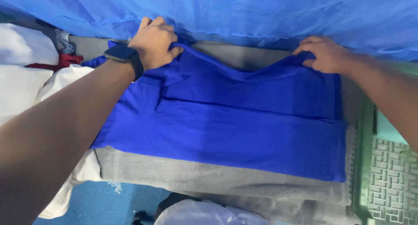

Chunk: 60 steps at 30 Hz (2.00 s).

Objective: The person folds a blue polo shirt on a gray surface, smoothing and aligning it before folding it into a compact rectangle. The folded shirt is then placed into a green plastic basket. The person then picks up a white t-shirt and begins to unfold it.

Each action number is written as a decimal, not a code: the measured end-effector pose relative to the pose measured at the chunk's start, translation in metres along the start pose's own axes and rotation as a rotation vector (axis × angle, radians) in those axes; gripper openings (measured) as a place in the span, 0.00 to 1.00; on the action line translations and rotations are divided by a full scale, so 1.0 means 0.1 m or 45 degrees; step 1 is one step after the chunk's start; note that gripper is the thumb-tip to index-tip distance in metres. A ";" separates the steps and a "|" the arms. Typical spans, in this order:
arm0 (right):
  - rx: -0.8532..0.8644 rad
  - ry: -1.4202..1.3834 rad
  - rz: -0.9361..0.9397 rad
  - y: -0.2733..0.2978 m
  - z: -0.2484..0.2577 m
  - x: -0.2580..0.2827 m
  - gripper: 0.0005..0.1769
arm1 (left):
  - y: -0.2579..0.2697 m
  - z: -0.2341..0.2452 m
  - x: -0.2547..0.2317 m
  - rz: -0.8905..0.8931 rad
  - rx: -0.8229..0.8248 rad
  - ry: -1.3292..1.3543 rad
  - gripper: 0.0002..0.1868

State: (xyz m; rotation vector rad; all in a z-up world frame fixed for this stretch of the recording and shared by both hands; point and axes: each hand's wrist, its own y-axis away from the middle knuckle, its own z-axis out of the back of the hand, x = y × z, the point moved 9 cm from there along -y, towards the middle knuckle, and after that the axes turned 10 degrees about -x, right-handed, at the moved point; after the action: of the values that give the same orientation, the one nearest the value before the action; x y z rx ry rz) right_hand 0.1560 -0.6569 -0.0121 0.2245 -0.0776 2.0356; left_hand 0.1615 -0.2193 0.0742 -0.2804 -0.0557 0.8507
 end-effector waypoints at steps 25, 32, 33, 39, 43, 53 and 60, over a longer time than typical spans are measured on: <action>0.102 0.508 -0.595 1.00 0.73 -0.19 0.23 | 0.01 0.26 0.27 -0.134 -0.034 -0.556 0.18; -0.183 0.381 -0.820 1.54 0.96 0.15 0.23 | 0.31 0.48 0.18 -0.125 -0.076 -0.512 0.14; -0.190 0.338 -0.875 1.58 0.98 0.15 0.21 | 0.32 0.50 0.11 -0.118 -0.076 -0.537 0.17; -0.435 -0.103 -1.106 1.65 1.19 0.12 0.15 | 0.15 0.54 -0.88 -0.146 -0.269 -0.356 0.26; -0.544 -0.402 -1.189 1.61 1.19 0.06 0.16 | -0.08 0.31 -1.93 -0.333 -0.328 0.094 0.17; -0.506 -0.394 -0.825 1.62 1.13 -0.06 0.14 | -0.49 -0.97 -4.10 -0.595 0.260 0.687 0.36; -0.451 -0.304 -0.409 1.84 1.14 0.32 0.12 | -0.69 -1.43 -4.22 -0.577 0.537 0.452 0.45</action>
State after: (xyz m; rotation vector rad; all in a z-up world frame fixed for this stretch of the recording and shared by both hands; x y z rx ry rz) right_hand -0.0068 -0.7310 0.1137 0.2378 -0.5141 1.6361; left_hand -0.0431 -0.6098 -0.0184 -0.0132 0.3759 0.3387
